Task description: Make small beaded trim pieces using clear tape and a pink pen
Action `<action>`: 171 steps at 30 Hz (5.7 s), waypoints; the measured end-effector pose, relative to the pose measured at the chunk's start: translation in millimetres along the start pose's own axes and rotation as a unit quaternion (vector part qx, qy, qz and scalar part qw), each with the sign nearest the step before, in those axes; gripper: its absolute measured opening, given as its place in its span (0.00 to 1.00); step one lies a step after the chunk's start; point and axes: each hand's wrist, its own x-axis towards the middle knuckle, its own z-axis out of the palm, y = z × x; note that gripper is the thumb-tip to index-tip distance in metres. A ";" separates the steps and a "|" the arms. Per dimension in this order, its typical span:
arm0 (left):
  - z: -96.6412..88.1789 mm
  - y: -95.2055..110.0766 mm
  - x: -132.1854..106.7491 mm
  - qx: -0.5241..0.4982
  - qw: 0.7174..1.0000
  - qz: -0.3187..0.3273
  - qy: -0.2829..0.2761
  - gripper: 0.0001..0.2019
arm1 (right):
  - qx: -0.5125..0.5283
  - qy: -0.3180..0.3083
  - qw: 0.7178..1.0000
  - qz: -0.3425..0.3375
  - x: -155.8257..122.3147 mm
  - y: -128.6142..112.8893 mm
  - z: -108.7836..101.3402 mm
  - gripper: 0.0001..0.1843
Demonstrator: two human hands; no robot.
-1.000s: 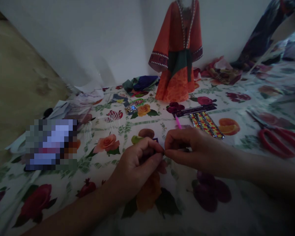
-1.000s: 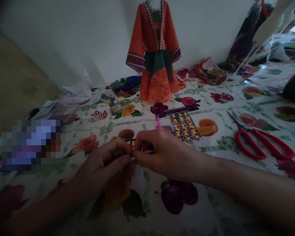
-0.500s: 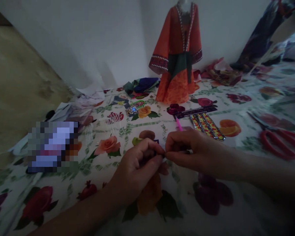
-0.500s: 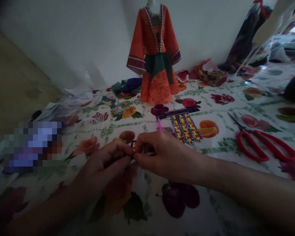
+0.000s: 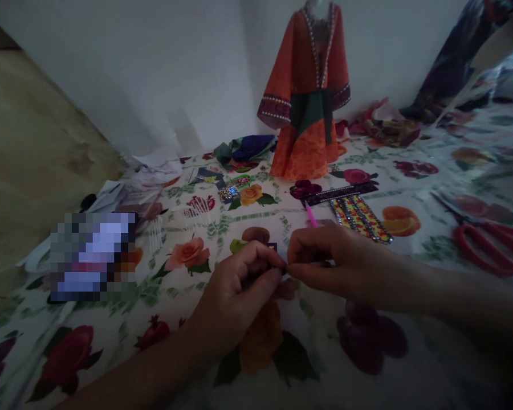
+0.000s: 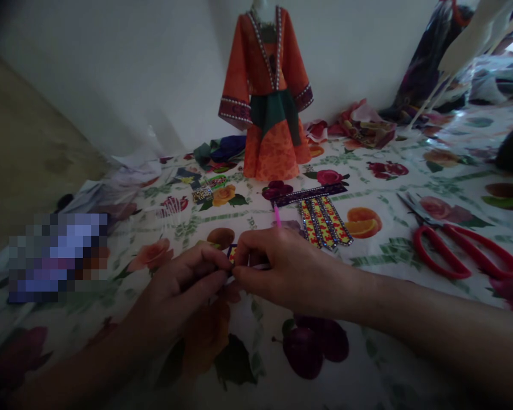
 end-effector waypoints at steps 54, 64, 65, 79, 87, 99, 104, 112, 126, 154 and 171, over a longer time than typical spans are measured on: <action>-1.2 -0.7 -0.4 -0.028 1.000 -0.001 -0.004 0.03 | 0.011 -0.006 1.000 0.001 0.0 -0.4 -0.5 0.06; -0.2 1.4 0.9 0.016 0.999 0.040 0.017 0.03 | -0.065 0.046 0.994 -0.072 -3.6 5.7 2.7 0.05; 0.1 0.9 0.8 0.021 0.999 0.038 0.015 0.04 | -0.075 0.053 0.993 -0.074 -3.9 5.0 3.2 0.05; -2.5 -3.5 -2.2 0.058 0.991 0.105 0.061 0.03 | -0.169 0.109 0.973 -0.113 -16.4 4.6 28.9 0.02; -1.4 3.7 -3.5 0.091 0.975 0.162 0.120 0.01 | -0.208 0.086 0.954 -0.200 -24.2 -3.0 49.3 0.14; 2.5 5.9 -3.0 0.029 0.971 0.194 0.136 0.03 | -0.063 0.099 0.978 -0.171 -22.2 -1.1 47.4 0.21; 2.4 -1.0 -1.5 0.015 0.971 0.206 0.117 0.04 | 0.023 0.115 0.984 -0.133 -19.6 -0.4 52.2 0.16; -0.2 -10.3 3.9 -0.073 0.985 0.134 0.081 0.02 | 0.011 0.118 0.986 -0.119 -16.1 1.9 50.4 0.18; 5.0 -6.1 1.7 -0.066 0.990 0.095 0.083 0.03 | -0.051 0.116 0.979 -0.159 -17.8 3.8 47.7 0.18; 5.6 -0.6 3.1 -0.217 0.976 0.018 0.030 0.04 | 0.049 0.177 0.975 -0.123 3.2 13.5 14.5 0.04; 4.4 -1.0 1.2 -0.184 0.982 -0.039 -0.016 0.09 | 0.299 0.067 0.952 0.019 11.9 12.8 16.2 0.11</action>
